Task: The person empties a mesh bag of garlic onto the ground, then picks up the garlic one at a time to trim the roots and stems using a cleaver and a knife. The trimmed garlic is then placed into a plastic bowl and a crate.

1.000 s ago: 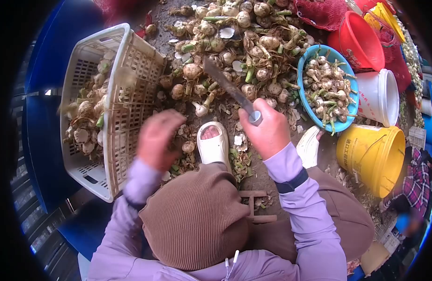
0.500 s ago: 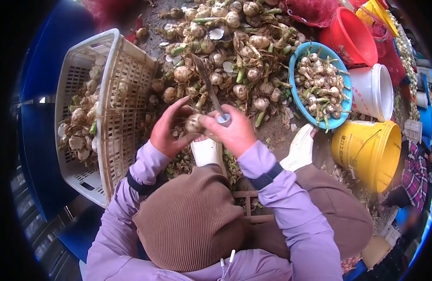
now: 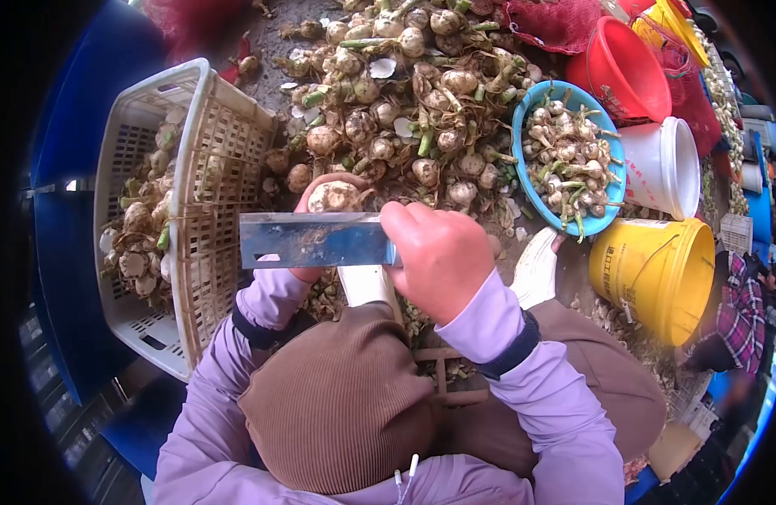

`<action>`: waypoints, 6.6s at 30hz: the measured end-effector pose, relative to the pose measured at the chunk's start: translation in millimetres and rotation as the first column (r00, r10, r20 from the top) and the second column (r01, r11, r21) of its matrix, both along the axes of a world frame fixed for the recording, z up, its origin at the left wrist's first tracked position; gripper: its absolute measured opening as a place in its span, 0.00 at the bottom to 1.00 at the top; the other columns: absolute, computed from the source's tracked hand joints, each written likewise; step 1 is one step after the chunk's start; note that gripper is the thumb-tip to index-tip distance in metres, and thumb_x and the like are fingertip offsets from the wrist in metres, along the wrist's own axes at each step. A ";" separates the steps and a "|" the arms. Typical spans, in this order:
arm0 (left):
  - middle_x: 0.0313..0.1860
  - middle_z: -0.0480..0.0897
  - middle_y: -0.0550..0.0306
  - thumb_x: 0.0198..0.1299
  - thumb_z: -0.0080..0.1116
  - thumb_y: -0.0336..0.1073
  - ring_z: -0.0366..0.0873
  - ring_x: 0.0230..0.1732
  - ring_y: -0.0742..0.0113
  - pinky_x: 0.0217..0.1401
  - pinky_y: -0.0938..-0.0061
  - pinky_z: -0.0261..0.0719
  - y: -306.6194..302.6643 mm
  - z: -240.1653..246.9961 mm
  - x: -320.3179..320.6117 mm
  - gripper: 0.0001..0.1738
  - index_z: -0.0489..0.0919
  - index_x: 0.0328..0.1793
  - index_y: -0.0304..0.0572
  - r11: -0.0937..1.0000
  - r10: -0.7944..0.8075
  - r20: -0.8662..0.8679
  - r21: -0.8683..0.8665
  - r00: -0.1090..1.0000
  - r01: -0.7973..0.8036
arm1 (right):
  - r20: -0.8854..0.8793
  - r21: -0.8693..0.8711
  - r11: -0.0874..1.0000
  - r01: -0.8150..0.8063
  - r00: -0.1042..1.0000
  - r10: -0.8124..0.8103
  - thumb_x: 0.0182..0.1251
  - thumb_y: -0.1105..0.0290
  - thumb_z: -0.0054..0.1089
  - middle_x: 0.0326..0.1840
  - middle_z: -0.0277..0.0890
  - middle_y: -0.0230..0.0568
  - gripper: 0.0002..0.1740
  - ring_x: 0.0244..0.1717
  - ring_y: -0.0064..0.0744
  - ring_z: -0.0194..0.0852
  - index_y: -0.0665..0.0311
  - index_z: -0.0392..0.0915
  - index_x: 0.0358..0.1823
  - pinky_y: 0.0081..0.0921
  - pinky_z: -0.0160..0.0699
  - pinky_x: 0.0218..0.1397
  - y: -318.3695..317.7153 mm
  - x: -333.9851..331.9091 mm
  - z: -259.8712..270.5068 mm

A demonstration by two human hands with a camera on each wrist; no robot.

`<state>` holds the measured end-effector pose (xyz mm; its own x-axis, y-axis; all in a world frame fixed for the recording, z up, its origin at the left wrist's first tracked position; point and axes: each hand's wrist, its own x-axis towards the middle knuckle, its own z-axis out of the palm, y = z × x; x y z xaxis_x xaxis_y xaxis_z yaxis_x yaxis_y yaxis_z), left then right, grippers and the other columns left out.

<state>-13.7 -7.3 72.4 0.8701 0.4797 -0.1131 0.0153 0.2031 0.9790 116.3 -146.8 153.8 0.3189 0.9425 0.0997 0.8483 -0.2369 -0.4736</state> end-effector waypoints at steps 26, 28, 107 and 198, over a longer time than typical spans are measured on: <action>0.59 0.76 0.44 0.51 0.70 0.30 0.75 0.60 0.58 0.63 0.64 0.73 12.6 26.0 -17.3 0.53 0.48 0.79 0.41 0.985 -0.132 -0.007 0.113 0.991 0.132 | -0.728 0.218 0.932 0.290 0.684 -0.042 0.60 0.61 0.70 0.34 0.77 0.36 0.16 0.34 0.36 0.79 0.67 0.75 0.36 0.28 0.79 0.38 20.3 -2.0 -28.1; 0.66 0.71 0.42 0.51 0.71 0.30 0.66 0.69 0.54 0.72 0.59 0.64 11.7 19.6 -22.8 0.55 0.46 0.81 0.46 0.988 -0.046 0.156 -0.139 0.987 0.068 | -0.986 -0.089 0.858 0.507 0.076 -0.147 0.65 0.65 0.66 0.37 0.79 0.31 0.12 0.35 0.21 0.80 0.67 0.77 0.40 0.21 0.81 0.38 20.4 -1.3 -19.8; 0.58 0.77 0.56 0.54 0.70 0.37 0.76 0.56 0.66 0.61 0.68 0.75 8.9 -27.1 38.0 0.38 0.64 0.69 0.41 0.874 0.119 0.084 -0.482 0.989 -0.064 | -0.536 -0.102 0.838 0.536 0.680 -0.500 0.58 0.65 0.71 0.23 0.74 0.34 0.15 0.23 0.23 0.70 0.62 0.71 0.28 0.22 0.74 0.30 -9.9 19.9 -51.8; 0.45 0.83 0.53 0.67 0.57 0.40 0.82 0.49 0.62 0.49 0.71 0.81 22.3 -26.8 31.2 0.19 0.71 0.60 0.42 0.926 0.024 0.160 -0.375 0.987 0.038 | -0.346 -0.041 0.914 0.404 0.852 -0.392 0.58 0.67 0.68 0.26 0.75 0.44 0.13 0.24 0.41 0.76 0.64 0.71 0.29 0.31 0.73 0.27 -2.4 20.4 -37.4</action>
